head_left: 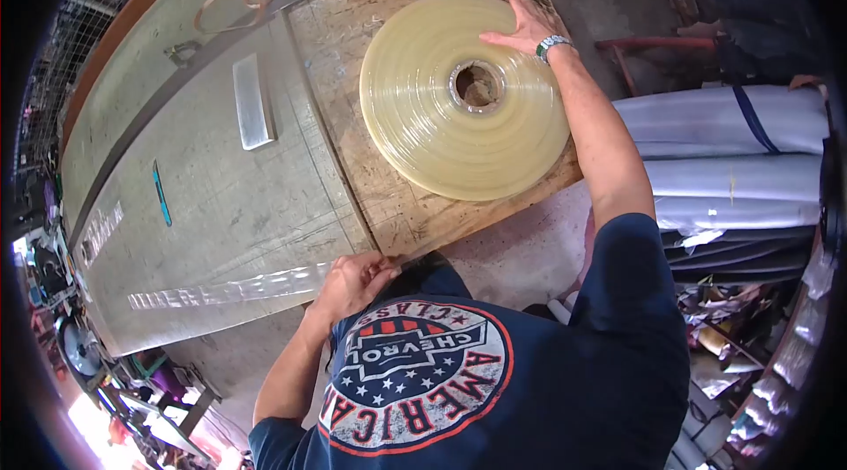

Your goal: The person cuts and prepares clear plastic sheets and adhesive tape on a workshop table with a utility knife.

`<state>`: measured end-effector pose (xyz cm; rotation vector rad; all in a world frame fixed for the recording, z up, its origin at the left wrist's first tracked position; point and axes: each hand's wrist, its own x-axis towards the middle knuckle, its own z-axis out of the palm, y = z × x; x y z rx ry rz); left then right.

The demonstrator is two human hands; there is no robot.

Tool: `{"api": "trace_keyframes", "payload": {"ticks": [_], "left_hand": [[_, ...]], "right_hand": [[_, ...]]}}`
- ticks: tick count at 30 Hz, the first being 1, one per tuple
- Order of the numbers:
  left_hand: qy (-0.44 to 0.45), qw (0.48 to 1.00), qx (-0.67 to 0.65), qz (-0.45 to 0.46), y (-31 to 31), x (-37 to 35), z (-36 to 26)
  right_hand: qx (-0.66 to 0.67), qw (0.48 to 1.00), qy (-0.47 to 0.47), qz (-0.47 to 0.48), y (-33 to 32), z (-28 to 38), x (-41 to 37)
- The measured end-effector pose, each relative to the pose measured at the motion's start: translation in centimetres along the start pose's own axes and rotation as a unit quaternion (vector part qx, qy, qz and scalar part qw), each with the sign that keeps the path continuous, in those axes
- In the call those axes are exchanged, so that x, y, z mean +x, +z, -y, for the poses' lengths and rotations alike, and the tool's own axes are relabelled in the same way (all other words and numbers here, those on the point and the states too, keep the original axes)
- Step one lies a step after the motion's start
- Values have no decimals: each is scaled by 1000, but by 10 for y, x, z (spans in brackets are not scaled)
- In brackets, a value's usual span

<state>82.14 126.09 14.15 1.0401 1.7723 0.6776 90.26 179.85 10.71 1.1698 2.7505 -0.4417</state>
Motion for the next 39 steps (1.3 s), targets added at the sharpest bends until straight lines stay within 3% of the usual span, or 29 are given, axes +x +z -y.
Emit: {"api": "trace_keyframes", "payload": {"ticks": [4, 7, 16, 25, 39], "left_hand": [[-32, 999, -9, -19, 15, -11, 10], [-56, 998, -30, -24, 18, -18, 7], [-78, 992, -84, -62, 35, -31, 45], [-142, 985, -73, -67, -6, -43, 53], [-130, 989, -44, -63, -89, -58, 96]], "right_hand": [[53, 998, -12, 17, 12, -15, 31], [47, 996, -67, -27, 33, -21, 43], [49, 996, -13, -76, 33, -12, 20], [68, 990, 50, -116, 45, -26, -1], [107, 958, 230, -134, 53, -27, -56]]}}
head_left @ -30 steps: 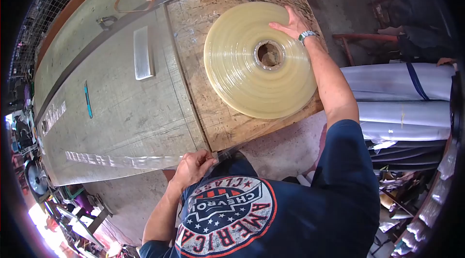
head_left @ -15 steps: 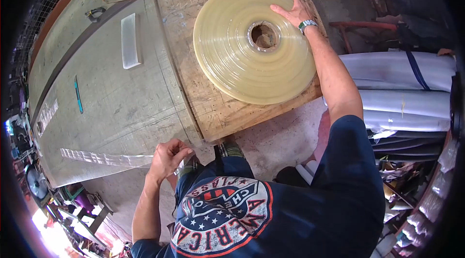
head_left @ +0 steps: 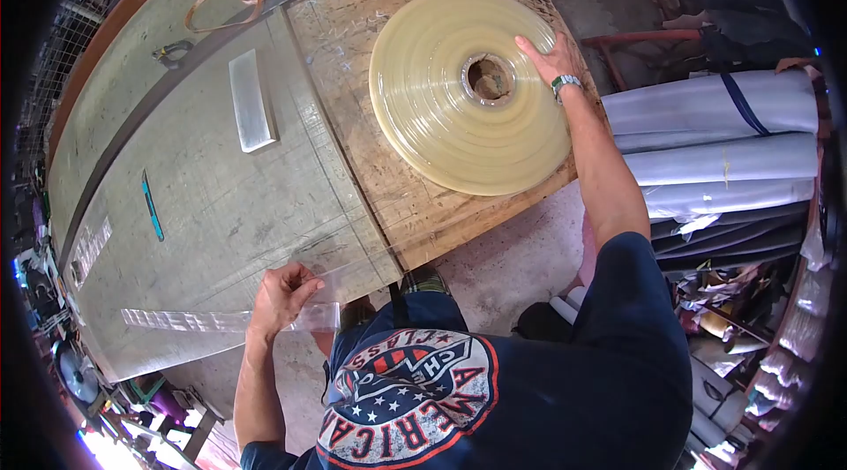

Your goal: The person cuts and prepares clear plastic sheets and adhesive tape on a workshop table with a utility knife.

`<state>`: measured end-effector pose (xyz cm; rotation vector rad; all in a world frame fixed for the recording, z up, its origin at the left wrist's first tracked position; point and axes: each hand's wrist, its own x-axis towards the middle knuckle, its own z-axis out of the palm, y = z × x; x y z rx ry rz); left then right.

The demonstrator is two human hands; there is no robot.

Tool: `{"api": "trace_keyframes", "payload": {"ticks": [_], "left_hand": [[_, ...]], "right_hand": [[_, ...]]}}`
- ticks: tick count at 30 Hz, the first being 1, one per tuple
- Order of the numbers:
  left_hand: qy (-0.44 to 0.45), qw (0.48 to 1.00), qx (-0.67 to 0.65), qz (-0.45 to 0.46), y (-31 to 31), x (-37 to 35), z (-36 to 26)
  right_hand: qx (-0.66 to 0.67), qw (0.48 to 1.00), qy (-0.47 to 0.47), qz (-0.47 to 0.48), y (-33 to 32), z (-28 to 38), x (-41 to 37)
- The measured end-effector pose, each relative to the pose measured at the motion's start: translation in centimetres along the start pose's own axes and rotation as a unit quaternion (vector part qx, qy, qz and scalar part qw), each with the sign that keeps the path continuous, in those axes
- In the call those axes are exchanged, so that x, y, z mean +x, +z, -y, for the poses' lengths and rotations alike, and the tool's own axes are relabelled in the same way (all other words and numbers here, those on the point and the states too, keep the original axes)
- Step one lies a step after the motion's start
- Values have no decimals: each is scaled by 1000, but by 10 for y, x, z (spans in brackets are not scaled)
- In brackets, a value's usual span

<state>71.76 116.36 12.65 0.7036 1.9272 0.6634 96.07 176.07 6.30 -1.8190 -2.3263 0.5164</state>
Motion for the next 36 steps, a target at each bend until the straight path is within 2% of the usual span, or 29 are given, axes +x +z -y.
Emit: {"api": "trace_keyframes", "payload": {"ticks": [7, 14, 16, 20, 23, 26, 29, 30, 31, 33, 35, 36], "left_hand": [[-3, 1000, 29, 0, -51, 3, 23], [44, 998, 33, -9, -88, 7, 55], [31, 999, -6, 2, -99, 4, 69], [25, 999, 26, -11, -128, -8, 73], [2, 999, 37, -22, -143, -12, 77], [-19, 992, 114, -42, -146, 2, 93], [102, 948, 258, -156, -140, 21, 116], [2, 955, 267, -128, -141, 23, 104], [60, 922, 333, -190, -135, 20, 94], [174, 818, 460, -298, -102, 11, 48], [164, 898, 330, -239, -57, 18, 8], [218, 908, 300, -193, -25, 25, -29]], "right_hand": [[-16, 996, 78, -50, 0, -12, -36], [-20, 981, 179, -78, 7, -14, -59], [-2, 976, 210, -49, 1, -10, -76], [-15, 946, 299, -122, 12, -2, -101], [-8, 940, 326, -97, 12, -6, -123], [45, 967, 249, 19, -4, -35, -113], [20, 990, 126, -53, -2, -55, -96], [-19, 993, 85, -77, -1, -61, -84], [-13, 994, 46, -94, 4, -63, -70], [2, 991, -27, -128, -9, -49, -52], [16, 987, -87, -135, -17, -21, -39], [21, 983, -116, -138, -16, -8, -22]]}}
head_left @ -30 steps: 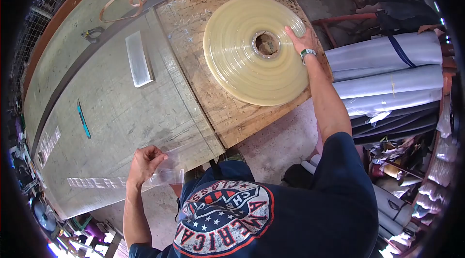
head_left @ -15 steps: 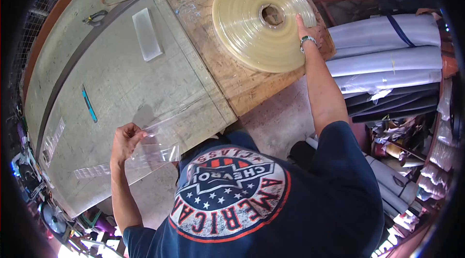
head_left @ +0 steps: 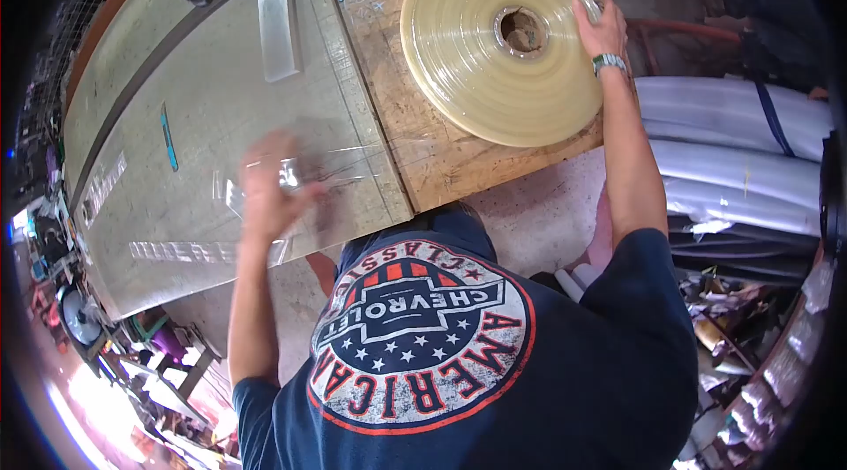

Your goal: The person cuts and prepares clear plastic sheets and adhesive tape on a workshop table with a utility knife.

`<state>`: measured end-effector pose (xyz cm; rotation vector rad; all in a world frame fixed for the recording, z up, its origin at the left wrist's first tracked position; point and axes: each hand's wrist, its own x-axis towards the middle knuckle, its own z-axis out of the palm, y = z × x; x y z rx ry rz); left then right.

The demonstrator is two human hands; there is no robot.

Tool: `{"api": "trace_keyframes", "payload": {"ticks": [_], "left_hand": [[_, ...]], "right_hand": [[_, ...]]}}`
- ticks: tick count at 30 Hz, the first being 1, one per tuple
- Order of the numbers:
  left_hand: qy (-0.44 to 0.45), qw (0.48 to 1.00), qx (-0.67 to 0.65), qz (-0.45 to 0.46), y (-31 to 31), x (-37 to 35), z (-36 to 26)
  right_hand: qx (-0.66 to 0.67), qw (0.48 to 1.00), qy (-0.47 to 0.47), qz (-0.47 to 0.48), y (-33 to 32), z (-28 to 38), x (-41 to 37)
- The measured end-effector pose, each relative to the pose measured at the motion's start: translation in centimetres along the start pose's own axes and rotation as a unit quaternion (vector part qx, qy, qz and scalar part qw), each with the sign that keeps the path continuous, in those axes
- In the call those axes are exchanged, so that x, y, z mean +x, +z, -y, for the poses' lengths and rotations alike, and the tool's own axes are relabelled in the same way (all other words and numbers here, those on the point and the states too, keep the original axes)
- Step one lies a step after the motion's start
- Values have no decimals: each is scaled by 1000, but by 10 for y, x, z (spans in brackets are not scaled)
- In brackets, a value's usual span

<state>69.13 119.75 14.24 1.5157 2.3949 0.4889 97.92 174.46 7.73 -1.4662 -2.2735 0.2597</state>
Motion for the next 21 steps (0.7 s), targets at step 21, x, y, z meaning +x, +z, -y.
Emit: {"api": "trace_keyframes", "payload": {"ticks": [21], "left_hand": [[0, 961, -225, 159, 96, 56, -135]], "right_hand": [[2, 952, -241, 190, 83, 90, 101]]}}
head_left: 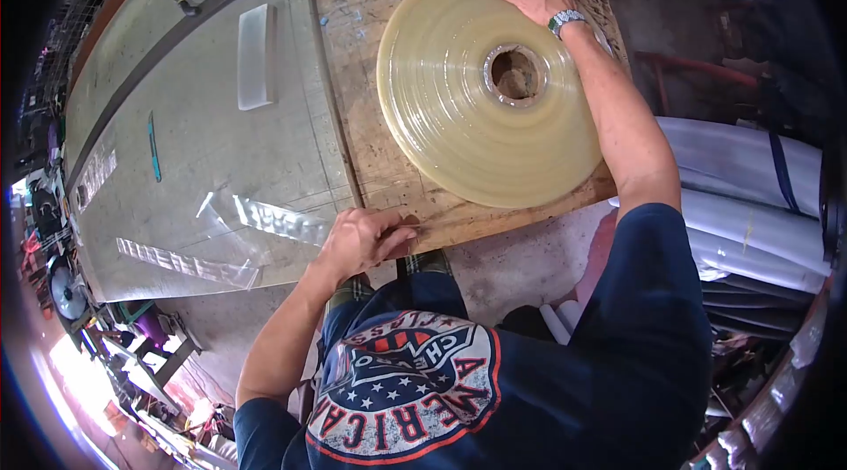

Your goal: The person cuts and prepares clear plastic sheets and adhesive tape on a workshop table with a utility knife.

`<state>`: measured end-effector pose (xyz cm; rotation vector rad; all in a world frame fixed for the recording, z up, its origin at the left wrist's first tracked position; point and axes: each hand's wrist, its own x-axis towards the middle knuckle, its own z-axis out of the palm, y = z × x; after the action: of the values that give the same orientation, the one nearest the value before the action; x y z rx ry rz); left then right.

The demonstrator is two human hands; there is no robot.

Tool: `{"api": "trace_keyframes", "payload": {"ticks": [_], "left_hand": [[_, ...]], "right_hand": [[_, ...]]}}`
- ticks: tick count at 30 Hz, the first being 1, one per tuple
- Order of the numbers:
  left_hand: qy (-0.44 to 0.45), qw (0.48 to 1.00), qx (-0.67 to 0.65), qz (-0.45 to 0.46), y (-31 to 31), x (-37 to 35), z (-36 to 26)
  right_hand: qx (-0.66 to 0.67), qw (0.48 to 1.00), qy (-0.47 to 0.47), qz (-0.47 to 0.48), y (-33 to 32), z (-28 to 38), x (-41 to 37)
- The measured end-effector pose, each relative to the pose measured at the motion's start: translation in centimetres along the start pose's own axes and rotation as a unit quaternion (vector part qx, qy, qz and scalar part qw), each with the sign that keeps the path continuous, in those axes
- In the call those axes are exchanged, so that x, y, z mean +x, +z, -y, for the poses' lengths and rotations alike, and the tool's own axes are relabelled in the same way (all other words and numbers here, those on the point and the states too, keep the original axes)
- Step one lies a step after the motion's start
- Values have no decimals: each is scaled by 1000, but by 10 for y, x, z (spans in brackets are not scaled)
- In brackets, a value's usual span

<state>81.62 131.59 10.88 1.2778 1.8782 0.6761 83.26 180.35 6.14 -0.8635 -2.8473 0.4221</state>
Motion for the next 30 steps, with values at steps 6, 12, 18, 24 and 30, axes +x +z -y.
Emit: {"api": "trace_keyframes", "payload": {"ticks": [6, 12, 18, 24, 30], "left_hand": [[-11, 997, 70, -21, -20, -8, 18], [-19, 994, 97, -47, -58, -27, 46], [-45, 992, 111, -41, -102, -49, 76], [-58, 989, 131, -32, -149, -68, 115], [-73, 991, 102, -39, -187, -88, 165]], "right_hand": [[0, 998, 59, -26, -3, -11, -14], [13, 986, 155, -63, -11, -26, -44], [51, 954, 277, -100, -9, -34, -81], [-2, 914, 385, -128, -17, -18, -123], [-29, 843, 513, -160, -3, -16, -159]]}}
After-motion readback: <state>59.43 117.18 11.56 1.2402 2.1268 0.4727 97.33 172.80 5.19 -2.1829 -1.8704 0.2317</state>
